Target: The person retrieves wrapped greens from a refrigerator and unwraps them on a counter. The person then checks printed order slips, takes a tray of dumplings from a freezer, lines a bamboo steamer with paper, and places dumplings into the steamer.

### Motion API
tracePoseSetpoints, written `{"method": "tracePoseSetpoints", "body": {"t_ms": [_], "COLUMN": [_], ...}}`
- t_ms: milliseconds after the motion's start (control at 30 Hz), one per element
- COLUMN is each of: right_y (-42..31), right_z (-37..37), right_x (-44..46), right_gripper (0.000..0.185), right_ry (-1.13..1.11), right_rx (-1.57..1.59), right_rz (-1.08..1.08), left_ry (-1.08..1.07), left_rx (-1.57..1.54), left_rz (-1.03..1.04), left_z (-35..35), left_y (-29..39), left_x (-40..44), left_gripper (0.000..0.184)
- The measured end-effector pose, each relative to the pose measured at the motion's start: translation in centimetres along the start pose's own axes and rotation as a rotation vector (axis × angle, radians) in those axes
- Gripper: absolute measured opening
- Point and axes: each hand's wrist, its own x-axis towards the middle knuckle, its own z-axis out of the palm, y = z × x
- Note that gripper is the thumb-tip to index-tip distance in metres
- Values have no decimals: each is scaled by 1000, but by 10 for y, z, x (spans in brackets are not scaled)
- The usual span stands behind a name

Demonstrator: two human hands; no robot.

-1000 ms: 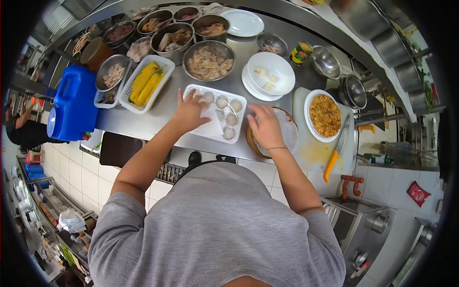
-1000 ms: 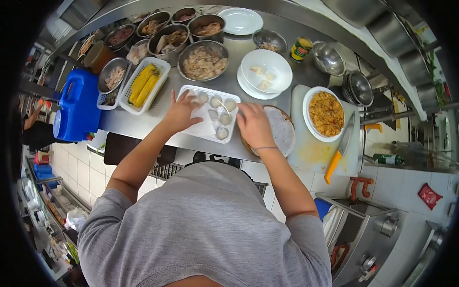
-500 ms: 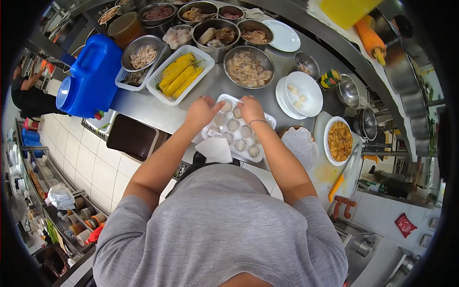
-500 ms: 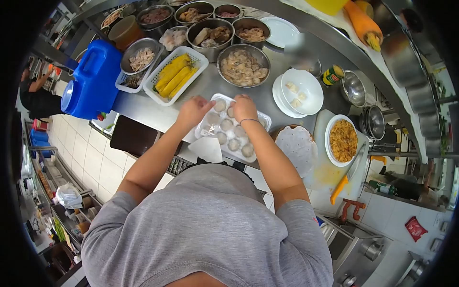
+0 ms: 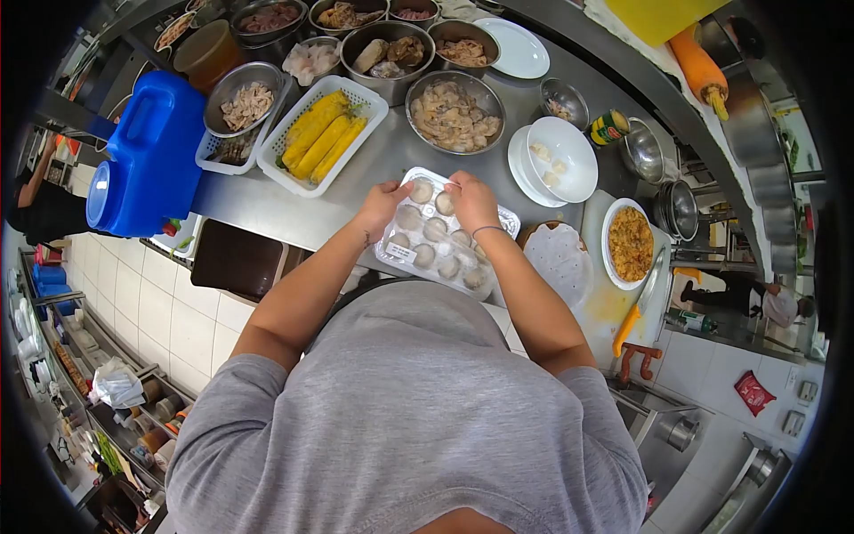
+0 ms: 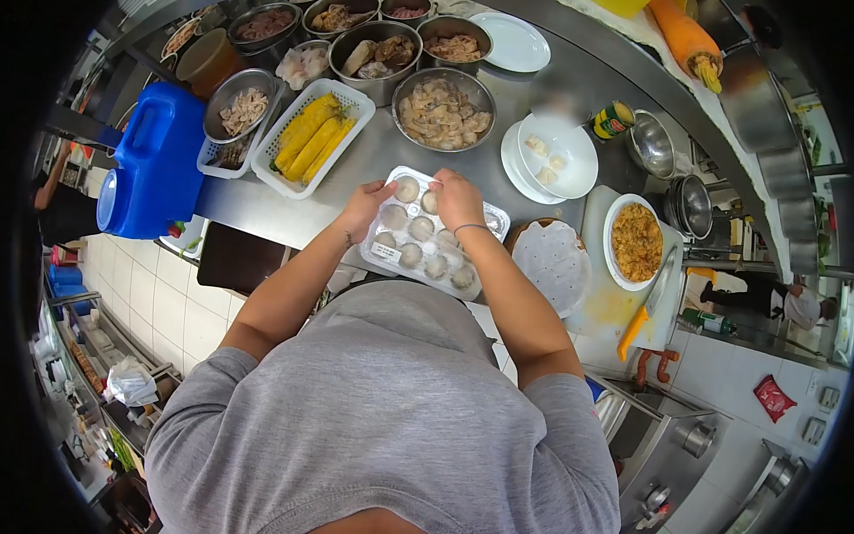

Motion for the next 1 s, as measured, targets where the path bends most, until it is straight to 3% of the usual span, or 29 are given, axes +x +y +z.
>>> {"method": "tracePoseSetpoints", "body": {"t_ms": [67, 167, 233, 367, 433, 567, 667, 733, 767, 833, 867, 1000], "right_y": [0, -5, -12, -14, -12, -13, -12, -31, -35, -41, -42, -36], "right_z": [0, -2, -9, -18, -19, -19, -13, -18, -14, -3, 3, 7], "right_x": [3, 8, 12, 12, 15, 17, 15, 3, 0, -7, -7, -5], "right_gripper": [19, 19, 20, 21, 21, 19, 21, 30, 30, 44, 51, 47], "right_ry": [15, 43, -60, -76, -101, -132, -44, 170, 166, -174, -175, -117], "right_rx": [4, -24, -91, -35, -12, 5, 155, 10, 12, 31, 26, 149], "right_rz": [-10, -38, 14, 22, 2, 25, -70, -378, -379, -305, -284, -128], "left_ry": [-30, 69, 81, 128, 27, 15, 90, 155, 158, 77, 71, 121], "left_rx": [-9, 274, 335, 317, 136, 146, 319, 382, 381, 223, 228, 264], "left_rz": [-18, 95, 177, 206, 114, 55, 4, 17, 14, 7, 6, 48], "left_z": [2, 2, 0, 11, 11, 11, 8, 4, 4, 6, 7, 6], "left_y": [3, 0, -8, 8, 8, 15, 14, 2, 2, 3, 1, 6], "left_x": [6, 18, 27, 12, 13, 11, 18, 26, 26, 25, 25, 17], "left_gripper": [54, 60, 66, 66, 66, 60, 60, 61, 61, 64, 64, 68]}}
